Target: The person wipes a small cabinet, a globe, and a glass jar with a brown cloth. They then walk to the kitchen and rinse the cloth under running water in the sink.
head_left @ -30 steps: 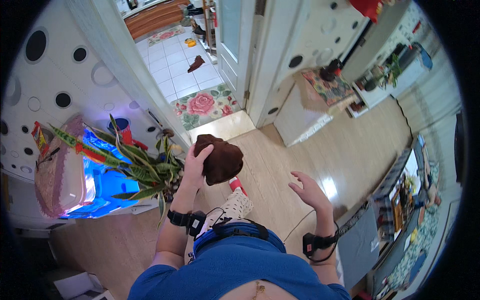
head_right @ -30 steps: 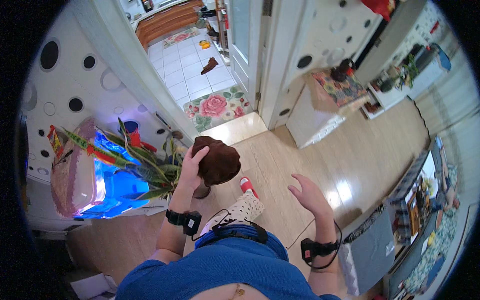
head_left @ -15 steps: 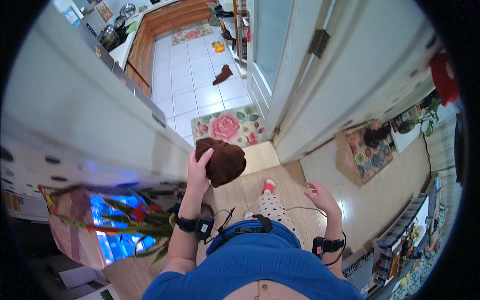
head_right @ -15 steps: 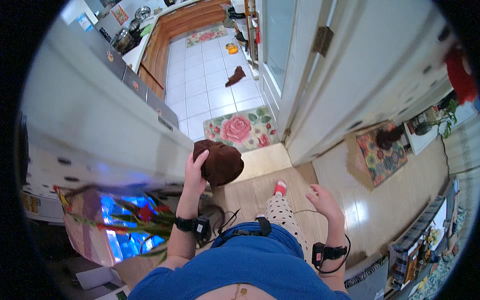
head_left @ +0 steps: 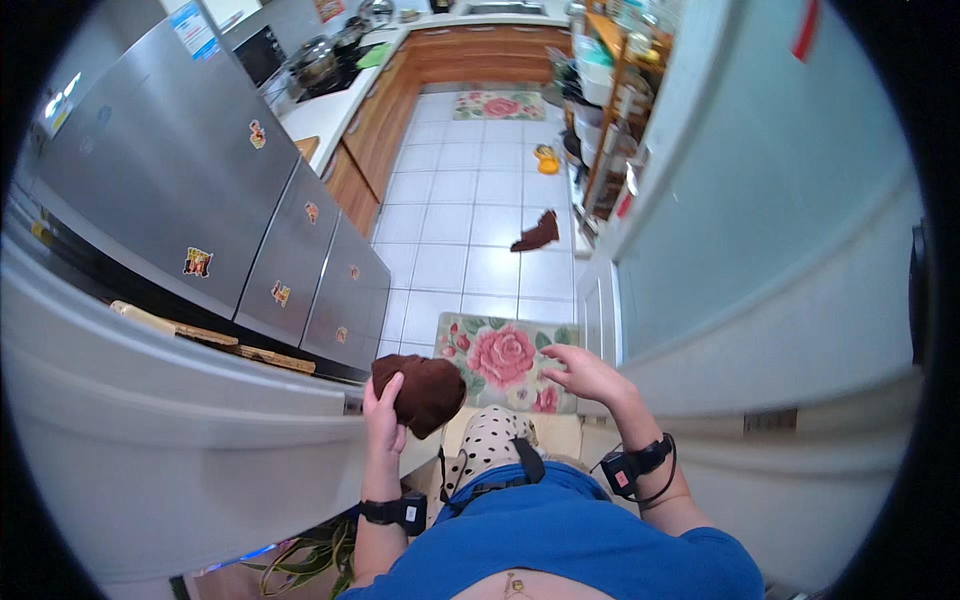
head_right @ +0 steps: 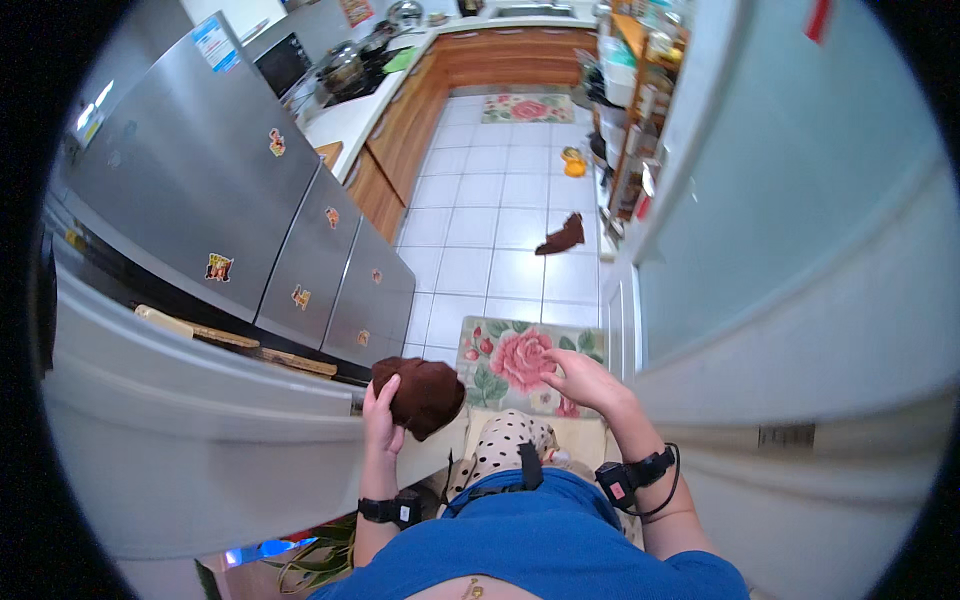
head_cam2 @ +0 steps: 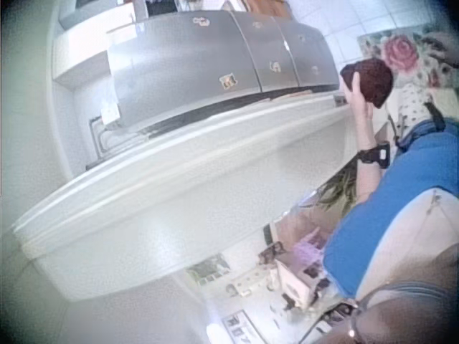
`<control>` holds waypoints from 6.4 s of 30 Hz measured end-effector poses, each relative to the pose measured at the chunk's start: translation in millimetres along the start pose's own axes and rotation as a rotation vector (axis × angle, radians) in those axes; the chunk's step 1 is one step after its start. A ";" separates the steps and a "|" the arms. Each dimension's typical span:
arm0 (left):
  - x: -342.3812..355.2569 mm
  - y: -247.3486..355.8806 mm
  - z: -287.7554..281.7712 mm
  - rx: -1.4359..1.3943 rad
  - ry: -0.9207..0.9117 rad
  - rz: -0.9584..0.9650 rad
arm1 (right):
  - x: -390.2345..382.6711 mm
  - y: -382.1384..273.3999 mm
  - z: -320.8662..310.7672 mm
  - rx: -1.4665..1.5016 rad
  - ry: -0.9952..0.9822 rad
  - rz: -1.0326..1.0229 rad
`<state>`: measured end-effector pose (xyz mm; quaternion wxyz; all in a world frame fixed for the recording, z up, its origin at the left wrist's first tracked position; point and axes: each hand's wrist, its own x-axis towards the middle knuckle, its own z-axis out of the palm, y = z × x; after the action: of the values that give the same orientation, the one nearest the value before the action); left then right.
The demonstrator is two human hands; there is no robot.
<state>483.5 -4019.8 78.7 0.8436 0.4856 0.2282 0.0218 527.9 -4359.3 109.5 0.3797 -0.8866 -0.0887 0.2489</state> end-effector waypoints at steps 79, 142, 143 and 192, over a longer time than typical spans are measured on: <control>2096.6 114.8 1225.3 0.538 -0.711 -0.225 | 1923.6 135.1 -1271.7 1.287 0.473 0.171; 2440.9 -23.4 1443.3 0.201 -0.139 -0.464 | 2318.5 498.8 -1396.4 1.276 0.086 0.371; 2444.6 -21.9 1437.3 0.331 -0.141 -0.381 | 2317.5 495.3 -1401.3 1.412 0.166 0.336; 2400.2 -111.5 1459.9 -0.295 0.074 -0.752 | 2314.9 433.4 -1379.0 0.367 0.483 0.293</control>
<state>3203.9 -4639.7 -267.6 0.8447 0.2407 0.4147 -0.2381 3207.3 -4727.1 -256.4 0.5033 -0.8401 0.1785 0.0952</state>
